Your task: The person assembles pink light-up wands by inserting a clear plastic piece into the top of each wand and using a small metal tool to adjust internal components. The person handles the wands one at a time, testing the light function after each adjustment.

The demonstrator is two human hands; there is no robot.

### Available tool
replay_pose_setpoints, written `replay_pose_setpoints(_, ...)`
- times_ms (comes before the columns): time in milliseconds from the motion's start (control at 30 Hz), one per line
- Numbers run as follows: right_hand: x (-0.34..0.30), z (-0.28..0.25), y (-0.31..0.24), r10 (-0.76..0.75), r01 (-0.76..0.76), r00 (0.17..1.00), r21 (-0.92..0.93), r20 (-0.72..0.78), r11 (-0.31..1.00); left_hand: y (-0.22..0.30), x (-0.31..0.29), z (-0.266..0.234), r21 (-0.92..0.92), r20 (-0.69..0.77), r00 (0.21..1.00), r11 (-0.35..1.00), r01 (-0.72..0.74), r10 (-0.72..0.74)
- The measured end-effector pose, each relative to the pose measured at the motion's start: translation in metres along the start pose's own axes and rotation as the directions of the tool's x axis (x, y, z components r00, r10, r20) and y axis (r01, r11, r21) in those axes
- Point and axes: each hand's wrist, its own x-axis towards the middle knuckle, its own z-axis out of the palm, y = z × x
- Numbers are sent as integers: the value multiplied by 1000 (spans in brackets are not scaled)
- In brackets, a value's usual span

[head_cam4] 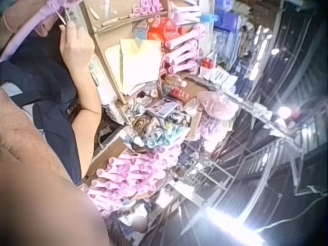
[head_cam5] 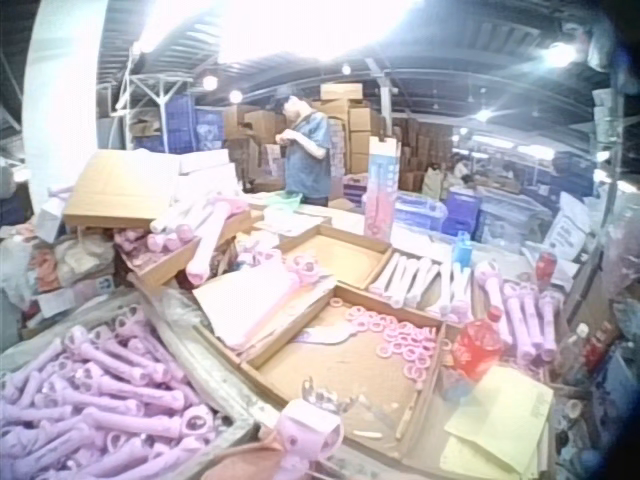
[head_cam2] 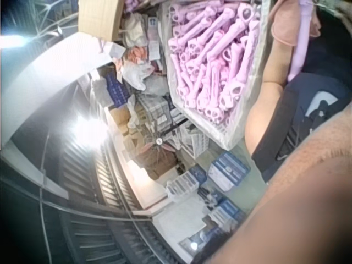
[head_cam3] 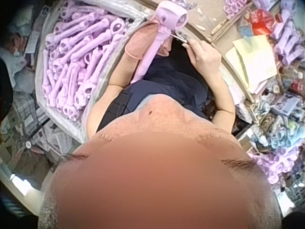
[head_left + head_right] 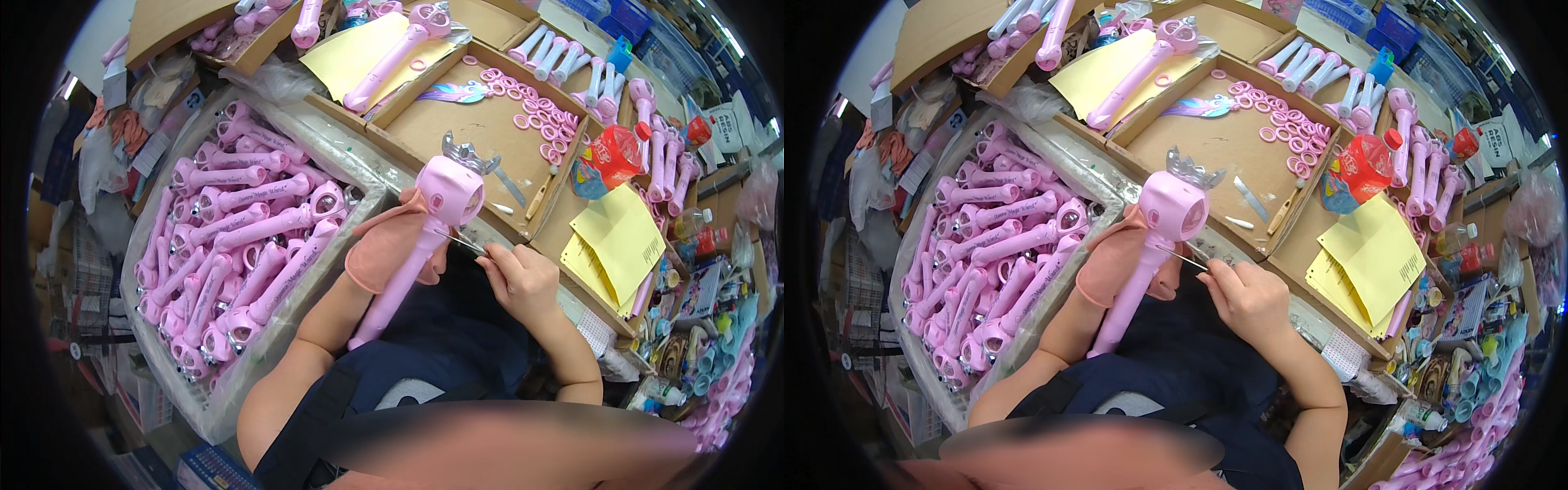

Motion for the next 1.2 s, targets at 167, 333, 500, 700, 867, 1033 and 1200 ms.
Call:
replay_pose_setpoints(167,0,10,11,287,-398,917,632,276,665,2,1,2,659,183,959,697,-283,217)
replay_pose_setpoints(333,-10,16,7,218,-277,959,451,180,848,-6,-3,6,753,229,960,596,-279,161)
replay_pose_setpoints(500,-14,25,-3,45,-34,996,128,-81,991,-26,-8,15,585,29,958,772,-248,286)
replay_pose_setpoints(700,-10,19,6,380,-732,671,651,636,203,-33,-13,13,201,-15,999,979,36,-34)
replay_pose_setpoints(867,-11,25,-2,205,-169,978,394,-50,903,-25,-18,8,-392,77,960,877,278,-270)
replay_pose_setpoints(1033,-13,26,-10,115,-69,974,224,-197,972,-19,-9,9,403,53,993,908,-115,102)
replay_pose_setpoints(1200,-12,19,-11,167,-159,986,229,-15,960,10,-19,9,-696,128,873,584,418,-471)
